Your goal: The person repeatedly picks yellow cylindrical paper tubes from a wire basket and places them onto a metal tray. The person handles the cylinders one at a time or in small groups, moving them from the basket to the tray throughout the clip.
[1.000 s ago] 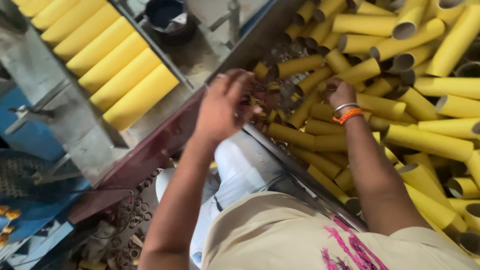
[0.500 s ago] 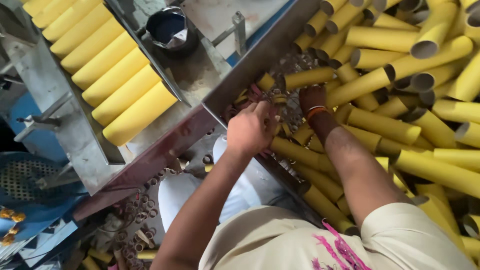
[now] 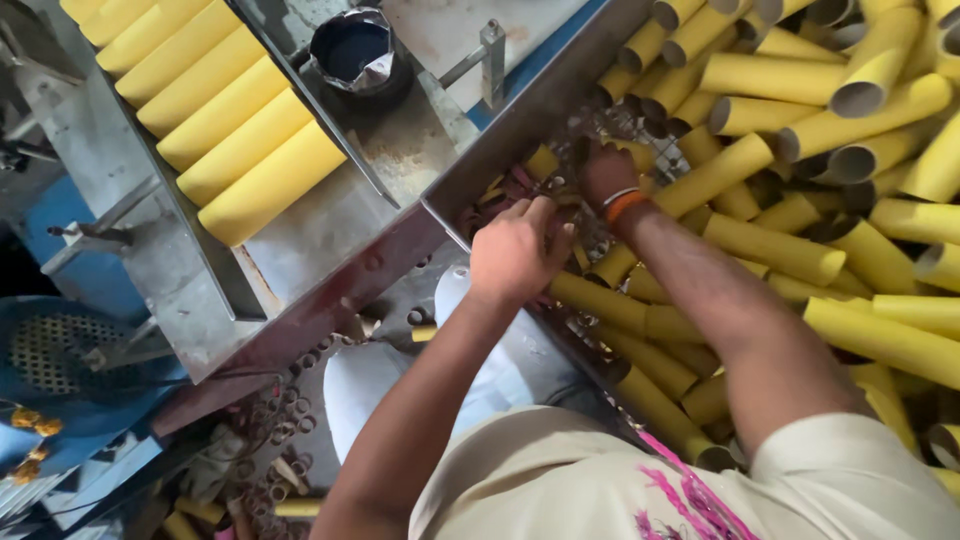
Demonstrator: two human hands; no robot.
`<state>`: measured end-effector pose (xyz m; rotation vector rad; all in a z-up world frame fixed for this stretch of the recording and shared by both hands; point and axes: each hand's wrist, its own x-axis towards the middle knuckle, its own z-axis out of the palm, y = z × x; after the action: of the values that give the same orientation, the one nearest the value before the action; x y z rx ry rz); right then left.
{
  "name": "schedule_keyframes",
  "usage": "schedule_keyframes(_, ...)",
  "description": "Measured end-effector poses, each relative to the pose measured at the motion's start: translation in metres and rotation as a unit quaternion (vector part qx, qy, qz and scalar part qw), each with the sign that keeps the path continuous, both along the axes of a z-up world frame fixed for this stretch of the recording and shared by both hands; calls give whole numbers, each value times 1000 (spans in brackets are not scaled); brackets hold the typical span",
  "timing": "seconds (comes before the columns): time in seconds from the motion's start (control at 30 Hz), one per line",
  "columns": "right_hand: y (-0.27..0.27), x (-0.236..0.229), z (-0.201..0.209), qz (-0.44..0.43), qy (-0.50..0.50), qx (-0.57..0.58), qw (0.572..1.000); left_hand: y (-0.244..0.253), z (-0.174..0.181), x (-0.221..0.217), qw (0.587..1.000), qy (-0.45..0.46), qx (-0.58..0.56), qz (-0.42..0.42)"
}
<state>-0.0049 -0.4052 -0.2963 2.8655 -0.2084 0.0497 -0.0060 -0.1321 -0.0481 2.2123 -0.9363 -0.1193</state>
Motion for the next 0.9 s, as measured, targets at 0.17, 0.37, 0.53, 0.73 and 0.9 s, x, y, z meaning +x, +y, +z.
schedule_keyframes(0.17, -15, -44, 155, -34, -145, 265, 953, 8, 2, 0, 993, 16, -112, -14)
schedule_keyframes(0.37, -6, -92, 315, 98, -229, 431, 867, 39, 9, 1, 937, 103, -333, 21)
schedule_keyframes(0.53, 21, -64, 322, 134, -296, 680, 657, 91, 14, 9, 921, 5, -355, 160)
schedule_keyframes(0.73, 91, 8, 276, 160, -252, 794, 529, 173, 15, 40, 892, -148, -331, 270)
schedule_keyframes(0.9, 147, 38, 284, 102, -205, 745, 626, 225, 0, 72, 882, -97, -337, 314)
